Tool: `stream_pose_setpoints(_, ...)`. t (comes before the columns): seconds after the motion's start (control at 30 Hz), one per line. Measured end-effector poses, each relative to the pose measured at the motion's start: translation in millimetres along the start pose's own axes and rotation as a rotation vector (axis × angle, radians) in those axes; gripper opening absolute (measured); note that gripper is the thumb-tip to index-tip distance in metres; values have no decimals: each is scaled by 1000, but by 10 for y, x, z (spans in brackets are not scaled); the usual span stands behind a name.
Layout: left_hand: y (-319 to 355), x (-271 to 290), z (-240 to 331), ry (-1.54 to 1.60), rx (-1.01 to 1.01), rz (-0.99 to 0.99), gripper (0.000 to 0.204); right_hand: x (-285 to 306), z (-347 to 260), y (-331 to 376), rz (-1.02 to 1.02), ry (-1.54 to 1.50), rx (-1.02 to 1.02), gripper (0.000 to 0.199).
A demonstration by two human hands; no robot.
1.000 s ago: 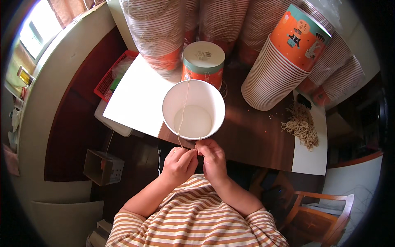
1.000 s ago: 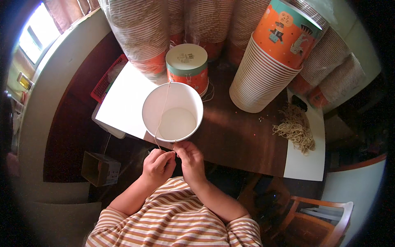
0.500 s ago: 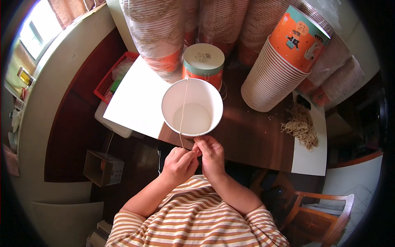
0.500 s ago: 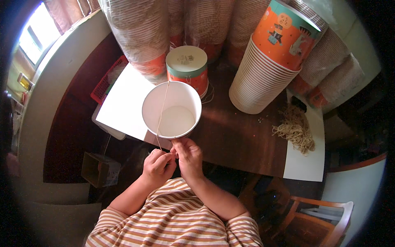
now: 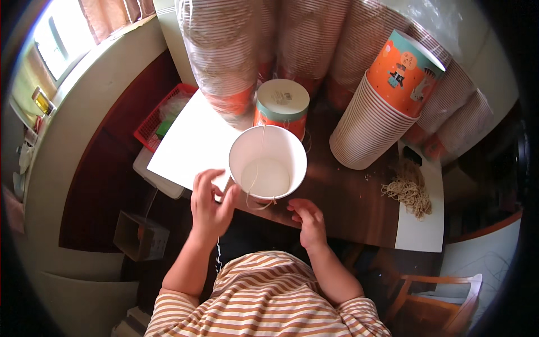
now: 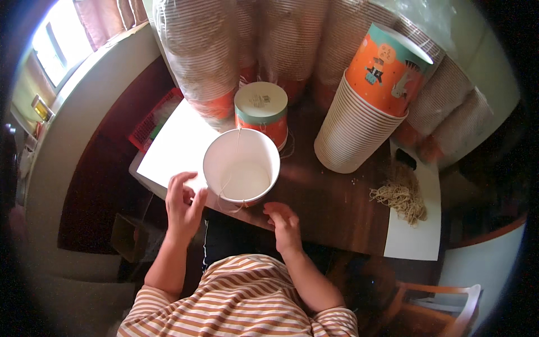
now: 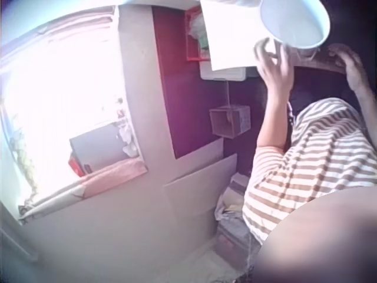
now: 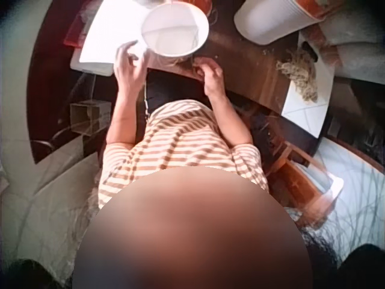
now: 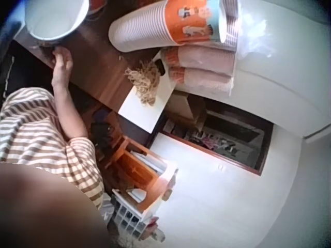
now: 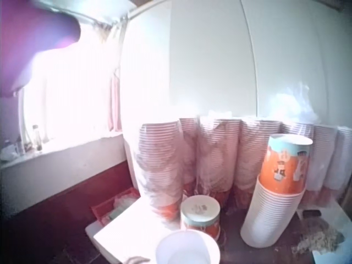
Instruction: Attaching rubber band loops to paper bowls and organizing them into stacks.
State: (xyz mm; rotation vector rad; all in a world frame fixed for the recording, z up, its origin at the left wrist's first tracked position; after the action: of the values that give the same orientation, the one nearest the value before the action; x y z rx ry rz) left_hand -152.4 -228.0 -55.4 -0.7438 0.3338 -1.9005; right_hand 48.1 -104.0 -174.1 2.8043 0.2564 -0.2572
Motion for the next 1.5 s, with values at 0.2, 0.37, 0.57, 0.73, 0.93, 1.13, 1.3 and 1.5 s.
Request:
stream_pose_setpoints(0.2,-383,-440,-418,83,334,-303,33,141,24,-387,-15,-2,-4,26)
stream_pose_setpoints(0.37,-296,-484,-281,167,217,-303,29,246,-132,-433,-115,-116,-265,28)
stream_pose_setpoints(0.57,-228,-394,161,241,-196,-279,27,464,-390,-399,-373,-143,-209,29)
stream_pose_setpoints(0.73,-154,-277,380,251,-415,22,43,538,-856,-163,-251,-94,-24,17)
stream_pose_setpoints(0.93,90,-601,507,731,-97,-621,60,564,-1276,-8,-209,-79,368,20)
stream_pose_setpoints(1.13,217,-552,415,664,69,-344,22,656,-1257,47,-76,-23,607,19)
stream_pose_setpoints(1.3,464,-482,603,532,-417,-117,7,724,-1044,5,181,-127,601,22)
stream_pose_setpoints(1.5,843,-633,488,457,-344,-122,29,457,-728,38,25,-388,360,18)
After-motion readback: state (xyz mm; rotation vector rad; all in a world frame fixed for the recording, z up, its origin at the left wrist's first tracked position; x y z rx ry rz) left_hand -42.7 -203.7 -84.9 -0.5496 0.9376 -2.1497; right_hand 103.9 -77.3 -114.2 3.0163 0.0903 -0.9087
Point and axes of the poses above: each hand's wrist, its own y-axis away from the middle knuckle, its own x-axis out of the back of the hand, z = x × y, the point moved 7 cm from there along -y, towards the middle knuckle, and after that the axes turned 14 degrees about z, right-handed, at the moved point
